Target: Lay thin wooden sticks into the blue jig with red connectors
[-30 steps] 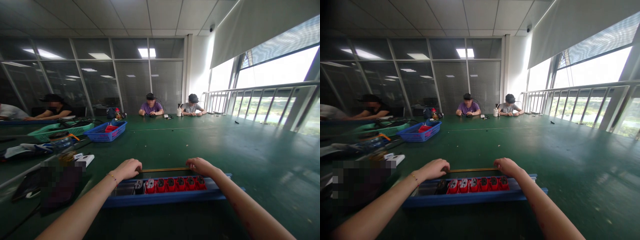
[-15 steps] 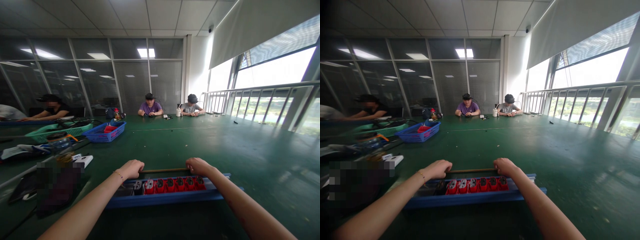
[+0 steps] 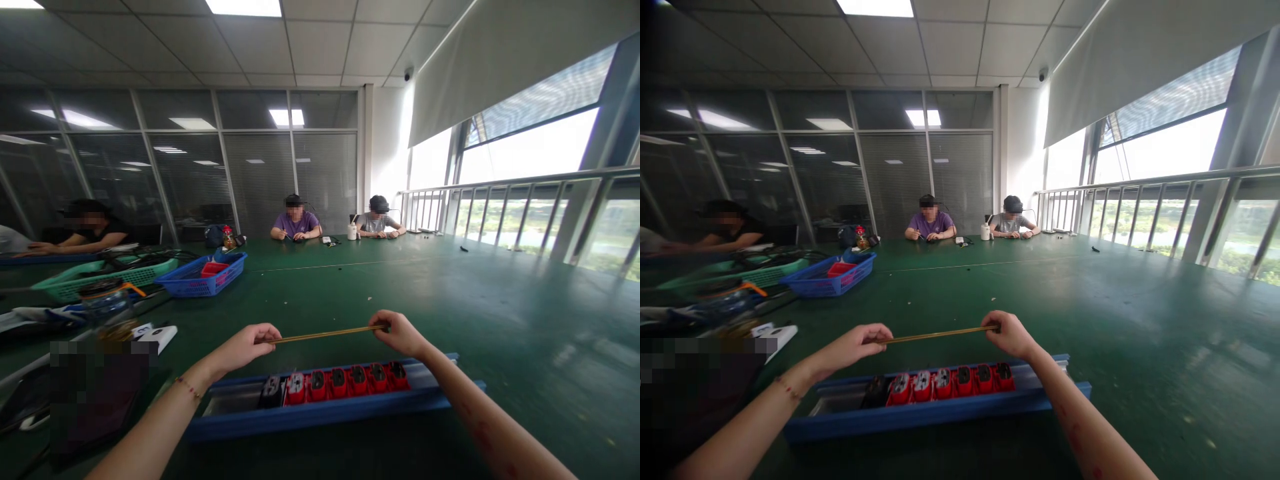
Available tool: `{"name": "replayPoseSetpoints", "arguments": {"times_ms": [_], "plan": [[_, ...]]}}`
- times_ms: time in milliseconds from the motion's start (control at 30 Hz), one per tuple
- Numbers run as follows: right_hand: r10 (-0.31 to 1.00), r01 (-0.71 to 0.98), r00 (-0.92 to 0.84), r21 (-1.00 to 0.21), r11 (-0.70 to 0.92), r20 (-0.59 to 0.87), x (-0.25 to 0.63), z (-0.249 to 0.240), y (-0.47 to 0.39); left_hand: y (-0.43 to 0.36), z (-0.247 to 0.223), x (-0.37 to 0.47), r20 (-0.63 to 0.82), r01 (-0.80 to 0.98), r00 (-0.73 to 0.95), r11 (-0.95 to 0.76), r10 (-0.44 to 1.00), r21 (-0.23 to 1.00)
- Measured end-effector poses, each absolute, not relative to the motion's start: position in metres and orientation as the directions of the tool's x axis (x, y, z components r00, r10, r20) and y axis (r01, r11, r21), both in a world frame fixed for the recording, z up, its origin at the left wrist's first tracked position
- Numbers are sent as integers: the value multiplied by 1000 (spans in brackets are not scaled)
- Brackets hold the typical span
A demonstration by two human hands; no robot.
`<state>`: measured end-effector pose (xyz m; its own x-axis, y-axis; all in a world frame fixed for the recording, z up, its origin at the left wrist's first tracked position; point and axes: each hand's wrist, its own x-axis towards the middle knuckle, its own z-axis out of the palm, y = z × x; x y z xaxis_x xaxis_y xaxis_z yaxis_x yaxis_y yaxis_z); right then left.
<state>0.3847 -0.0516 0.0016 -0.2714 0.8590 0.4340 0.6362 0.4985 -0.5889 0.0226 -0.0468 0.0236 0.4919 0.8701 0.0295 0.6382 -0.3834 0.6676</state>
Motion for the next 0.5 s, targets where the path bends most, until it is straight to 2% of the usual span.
{"name": "replayPoseSetpoints", "arguments": {"times_ms": [100,333,500], "plan": [[861,619,-271,-607,498,430,385,12,-71,-66,33,25,20,584,492,-347,871,734],[887,551,-334,-697,459,320,402,16,-108,-104,39,31,84,610,403,-336,911,717],[882,458,-435,-799,389,181,402,14,-115,-112,35,32,99,624,343,-306,934,719]]}}
